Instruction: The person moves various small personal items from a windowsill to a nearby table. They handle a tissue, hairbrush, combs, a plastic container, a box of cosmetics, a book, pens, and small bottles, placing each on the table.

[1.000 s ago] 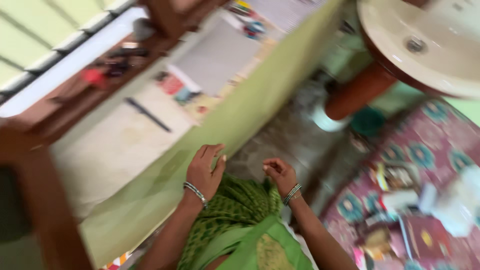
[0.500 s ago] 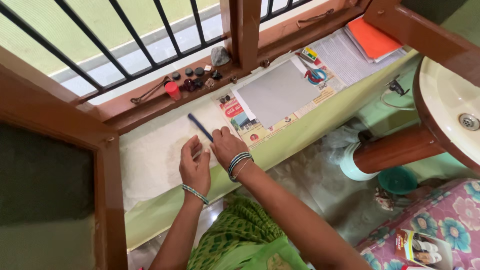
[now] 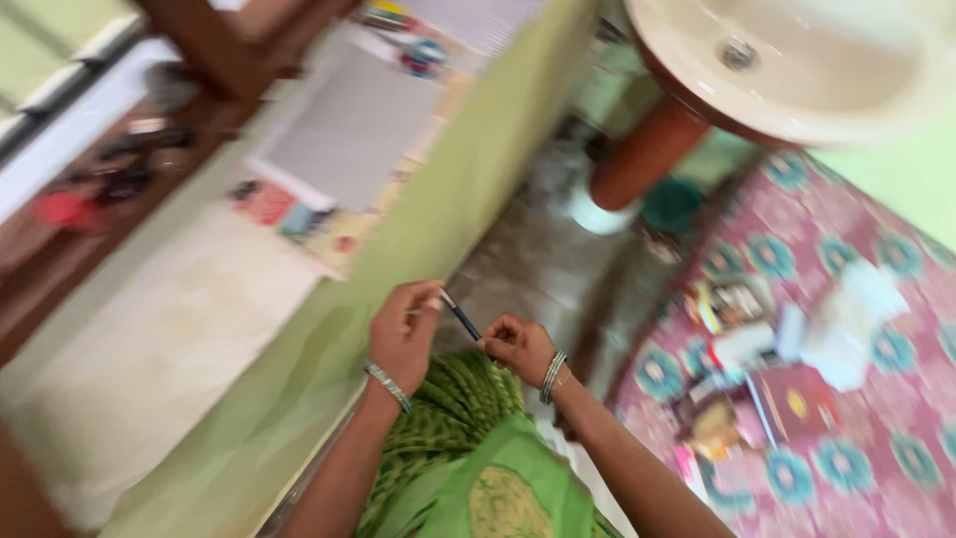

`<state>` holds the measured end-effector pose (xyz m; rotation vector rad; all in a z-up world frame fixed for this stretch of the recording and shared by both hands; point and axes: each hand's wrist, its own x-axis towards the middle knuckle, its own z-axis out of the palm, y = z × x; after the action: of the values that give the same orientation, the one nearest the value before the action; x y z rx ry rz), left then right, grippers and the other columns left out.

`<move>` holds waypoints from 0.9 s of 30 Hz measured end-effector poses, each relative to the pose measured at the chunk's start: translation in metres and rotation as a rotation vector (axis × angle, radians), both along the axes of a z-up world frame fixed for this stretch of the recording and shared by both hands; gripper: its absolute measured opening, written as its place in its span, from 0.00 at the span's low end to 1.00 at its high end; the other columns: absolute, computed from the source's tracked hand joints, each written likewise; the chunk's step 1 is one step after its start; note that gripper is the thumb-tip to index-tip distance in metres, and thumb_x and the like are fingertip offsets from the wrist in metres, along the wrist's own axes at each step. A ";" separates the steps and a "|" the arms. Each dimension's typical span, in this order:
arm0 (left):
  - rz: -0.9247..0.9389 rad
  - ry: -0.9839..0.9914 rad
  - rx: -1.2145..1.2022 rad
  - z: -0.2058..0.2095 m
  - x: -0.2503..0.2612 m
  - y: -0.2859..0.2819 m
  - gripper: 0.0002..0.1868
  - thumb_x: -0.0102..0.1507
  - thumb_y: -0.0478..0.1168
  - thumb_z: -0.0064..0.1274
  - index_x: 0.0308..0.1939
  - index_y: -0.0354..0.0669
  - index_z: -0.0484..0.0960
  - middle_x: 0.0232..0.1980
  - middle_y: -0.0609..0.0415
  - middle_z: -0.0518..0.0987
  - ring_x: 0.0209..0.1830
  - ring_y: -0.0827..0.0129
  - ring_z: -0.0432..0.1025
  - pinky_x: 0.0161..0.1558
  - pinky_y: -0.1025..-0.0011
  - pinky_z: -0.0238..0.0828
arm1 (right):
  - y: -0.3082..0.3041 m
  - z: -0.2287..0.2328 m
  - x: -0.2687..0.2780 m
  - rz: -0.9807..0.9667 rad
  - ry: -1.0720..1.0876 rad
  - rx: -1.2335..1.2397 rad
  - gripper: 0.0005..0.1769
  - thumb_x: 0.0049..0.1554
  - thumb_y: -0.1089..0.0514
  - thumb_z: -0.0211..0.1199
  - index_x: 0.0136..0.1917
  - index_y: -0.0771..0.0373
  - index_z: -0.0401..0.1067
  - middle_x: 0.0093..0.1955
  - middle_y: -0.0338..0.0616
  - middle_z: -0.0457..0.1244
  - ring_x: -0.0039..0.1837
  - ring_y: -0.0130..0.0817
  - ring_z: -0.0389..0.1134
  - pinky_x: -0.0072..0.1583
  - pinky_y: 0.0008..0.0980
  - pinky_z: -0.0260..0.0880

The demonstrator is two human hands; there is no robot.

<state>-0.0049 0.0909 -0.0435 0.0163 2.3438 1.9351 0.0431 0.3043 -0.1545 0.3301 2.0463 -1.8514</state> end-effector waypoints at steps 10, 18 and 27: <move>-0.846 0.161 -0.360 -0.053 0.049 0.105 0.20 0.63 0.44 0.54 0.57 0.40 0.79 0.56 0.43 0.77 0.56 0.49 0.72 0.57 0.58 0.69 | 0.153 -0.168 0.209 -0.816 -0.498 0.021 0.06 0.57 0.60 0.66 0.46 0.63 0.73 0.36 0.45 0.68 0.34 0.31 0.70 0.31 0.31 0.66; -0.857 -0.017 -0.472 -0.026 0.045 0.102 0.21 0.64 0.46 0.51 0.59 0.43 0.77 0.59 0.46 0.74 0.53 0.55 0.74 0.47 0.61 0.76 | 0.261 -0.182 0.300 -1.162 -0.190 0.412 0.12 0.53 0.66 0.72 0.48 0.66 0.72 0.40 0.47 0.70 0.39 0.36 0.72 0.35 0.33 0.72; -0.693 0.071 -0.445 -0.037 0.029 0.064 0.21 0.63 0.46 0.53 0.59 0.43 0.78 0.59 0.46 0.74 0.54 0.54 0.73 0.47 0.62 0.77 | 0.224 -0.192 0.221 -0.904 -0.340 0.020 0.10 0.52 0.71 0.63 0.49 0.67 0.75 0.43 0.46 0.71 0.41 0.40 0.73 0.38 0.39 0.75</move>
<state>0.0241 0.1548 -0.0805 0.7551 2.3118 1.0932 0.2640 0.5283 -0.3460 1.6643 1.7912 -1.9972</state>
